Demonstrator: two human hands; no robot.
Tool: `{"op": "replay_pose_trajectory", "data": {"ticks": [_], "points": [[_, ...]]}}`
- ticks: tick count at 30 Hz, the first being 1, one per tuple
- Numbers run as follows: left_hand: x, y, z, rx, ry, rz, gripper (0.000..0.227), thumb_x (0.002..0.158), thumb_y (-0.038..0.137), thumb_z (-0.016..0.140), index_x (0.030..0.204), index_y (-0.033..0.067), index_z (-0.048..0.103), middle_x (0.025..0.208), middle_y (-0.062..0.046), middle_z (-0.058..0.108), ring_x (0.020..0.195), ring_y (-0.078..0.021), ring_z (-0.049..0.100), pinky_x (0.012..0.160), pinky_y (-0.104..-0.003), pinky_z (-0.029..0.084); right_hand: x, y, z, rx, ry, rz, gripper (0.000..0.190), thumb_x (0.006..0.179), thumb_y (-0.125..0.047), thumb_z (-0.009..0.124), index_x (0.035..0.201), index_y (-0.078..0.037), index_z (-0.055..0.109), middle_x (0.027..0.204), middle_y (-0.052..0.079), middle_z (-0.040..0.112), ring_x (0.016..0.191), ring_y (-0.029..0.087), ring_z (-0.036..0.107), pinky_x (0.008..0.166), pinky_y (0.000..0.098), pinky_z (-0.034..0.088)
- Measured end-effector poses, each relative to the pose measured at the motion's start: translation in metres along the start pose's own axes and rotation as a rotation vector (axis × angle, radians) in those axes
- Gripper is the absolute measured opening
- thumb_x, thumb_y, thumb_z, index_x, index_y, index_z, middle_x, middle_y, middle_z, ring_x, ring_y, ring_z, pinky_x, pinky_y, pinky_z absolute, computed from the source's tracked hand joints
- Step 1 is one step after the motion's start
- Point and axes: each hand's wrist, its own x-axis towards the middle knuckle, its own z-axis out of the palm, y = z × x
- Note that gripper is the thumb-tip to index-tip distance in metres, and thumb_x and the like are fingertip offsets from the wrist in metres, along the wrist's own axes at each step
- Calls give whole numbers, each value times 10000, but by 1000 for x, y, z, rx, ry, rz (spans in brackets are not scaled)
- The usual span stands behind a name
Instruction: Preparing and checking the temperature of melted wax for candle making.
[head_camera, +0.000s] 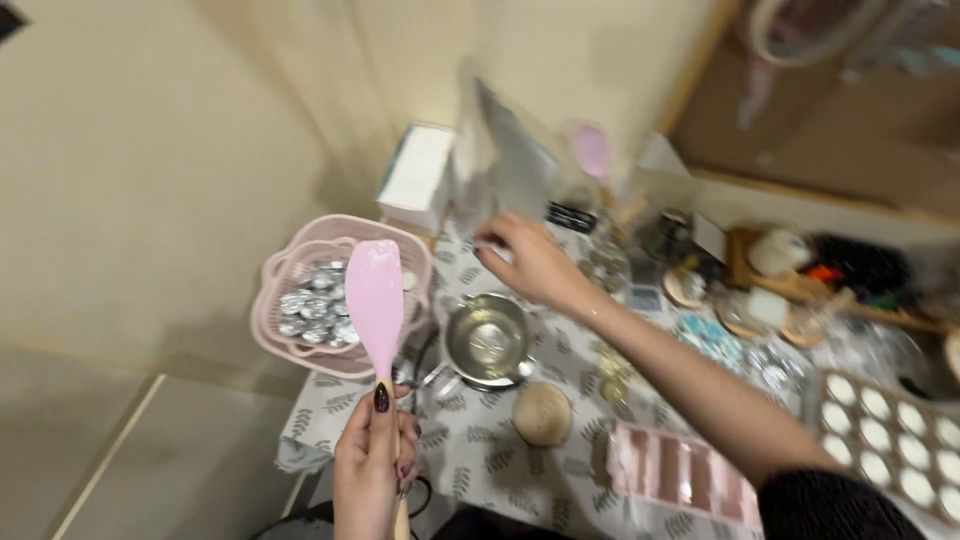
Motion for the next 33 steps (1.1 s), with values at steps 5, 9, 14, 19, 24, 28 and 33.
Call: {"op": "replay_pose_trajectory", "data": {"ticks": [5,9,14,19,24,28,33], "points": [[34,5,-49,-50,60,2,361,996,312,497,1183,34,632,673,-69,550,381,-69,344,341,-260,266,156,112,130,-169,-167,-159,294,825,-171,706,1062,1,721,1088,226,677,1059,408,646,957,470,506],[75,-29,-102,-76,94,-63,348,989,308,548,1194,44,646,579,-115,562,305,-109,353,314,-286,236,235,226,216,-440,-360,-44,432,812,-291,733,1142,-15,712,1169,246,664,1140,406,630,1022,455,500],[113,-65,-145,-8,106,4,356,1003,261,515,1200,14,680,566,-142,627,326,-99,416,352,-280,312,258,184,215,-502,-516,159,778,702,-456,822,1318,-30,609,1230,243,650,1196,407,591,1046,433,474],[133,-58,-154,-100,0,-59,349,958,225,527,1235,58,657,581,-132,632,331,-93,389,367,-275,282,268,166,207,-545,-593,247,922,659,-477,831,1415,-32,550,1212,242,684,1191,393,615,1044,403,494],[137,-17,-142,-21,-92,-118,343,1006,287,503,1184,28,638,586,-114,601,347,-93,383,378,-281,311,268,158,202,-548,-629,247,718,640,-432,855,1201,-29,661,1110,207,726,1105,357,662,960,398,543],[143,-18,-144,-33,-50,-151,368,991,287,528,1176,11,686,579,-123,597,339,-103,377,375,-287,305,270,166,200,-521,-632,267,454,703,-375,814,1027,-68,737,1028,175,754,1030,335,704,927,402,560],[142,-15,-150,-61,-71,-135,375,1008,289,522,1178,-9,674,579,-134,586,327,-105,364,357,-290,282,273,186,194,-459,-369,242,201,882,-237,703,962,-58,747,984,217,729,957,394,700,887,453,552]]}}
